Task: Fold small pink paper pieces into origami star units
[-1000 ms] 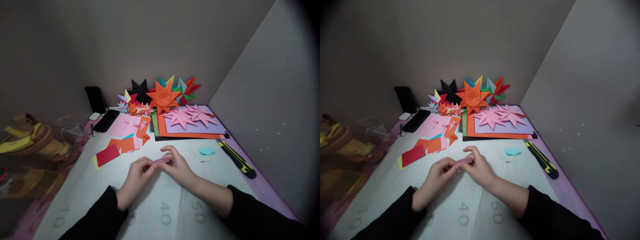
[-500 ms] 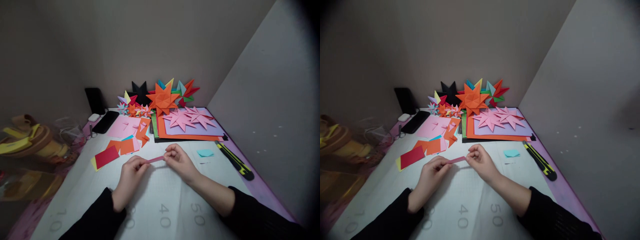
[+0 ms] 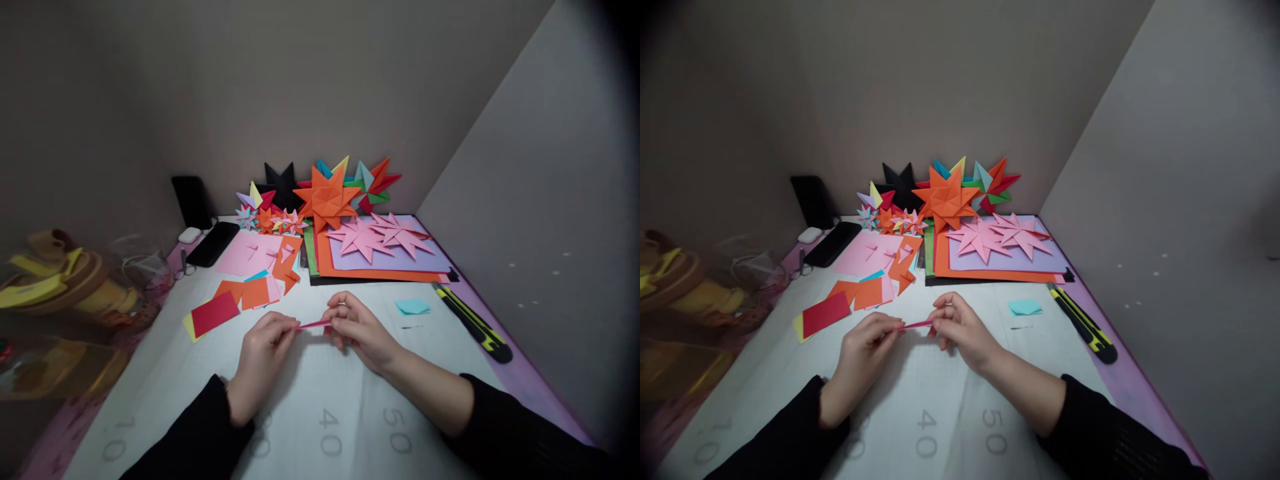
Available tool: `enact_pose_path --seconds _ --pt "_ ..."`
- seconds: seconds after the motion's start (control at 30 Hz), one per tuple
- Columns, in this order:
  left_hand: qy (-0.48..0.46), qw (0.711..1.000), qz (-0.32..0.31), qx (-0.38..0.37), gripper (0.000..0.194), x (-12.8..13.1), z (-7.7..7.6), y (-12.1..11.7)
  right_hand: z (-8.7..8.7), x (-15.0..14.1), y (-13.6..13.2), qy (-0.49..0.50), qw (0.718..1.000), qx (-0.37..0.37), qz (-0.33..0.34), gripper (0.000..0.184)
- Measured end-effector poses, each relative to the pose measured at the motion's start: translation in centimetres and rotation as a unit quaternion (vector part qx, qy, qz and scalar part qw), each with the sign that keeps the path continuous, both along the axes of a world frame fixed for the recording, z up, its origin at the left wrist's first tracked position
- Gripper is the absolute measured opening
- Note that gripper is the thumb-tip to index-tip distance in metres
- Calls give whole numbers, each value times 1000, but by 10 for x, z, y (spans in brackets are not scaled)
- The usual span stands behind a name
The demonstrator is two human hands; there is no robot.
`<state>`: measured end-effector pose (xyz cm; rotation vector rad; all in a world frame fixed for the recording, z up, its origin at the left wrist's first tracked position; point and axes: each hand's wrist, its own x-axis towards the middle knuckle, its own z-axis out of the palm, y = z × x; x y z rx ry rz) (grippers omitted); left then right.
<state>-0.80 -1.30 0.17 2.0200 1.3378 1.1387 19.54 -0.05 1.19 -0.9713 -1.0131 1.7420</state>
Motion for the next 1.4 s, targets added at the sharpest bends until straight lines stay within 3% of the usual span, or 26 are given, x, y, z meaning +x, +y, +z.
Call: enact_pose_path --seconds 0.33,0.53,0.63,0.87,1.03,1.27,1.4 --pt "17 1000 -23 6 18 2 4 -2 -8 -2 0 -31 999 -1 -9 30" --pt "0 990 -70 -122 21 8 18 -3 -12 -2 2 -102 990 84 -45 21" --pt "-53 977 -52 -201 29 11 18 -3 -11 -1 1 -149 980 124 -33 21" --pt "-156 925 -75 -338 39 18 10 -2 -9 -2 -6 -231 950 209 5 18" --pt "-247 900 -48 -357 36 17 7 2 -11 -1 -5 -267 912 306 -61 24" --pt "-381 829 -47 -407 28 17 10 1 -8 -2 -11 -320 855 407 -21 31" --pt "-362 824 -61 -432 25 20 12 -1 -10 -3 -13 -332 830 447 -14 26"
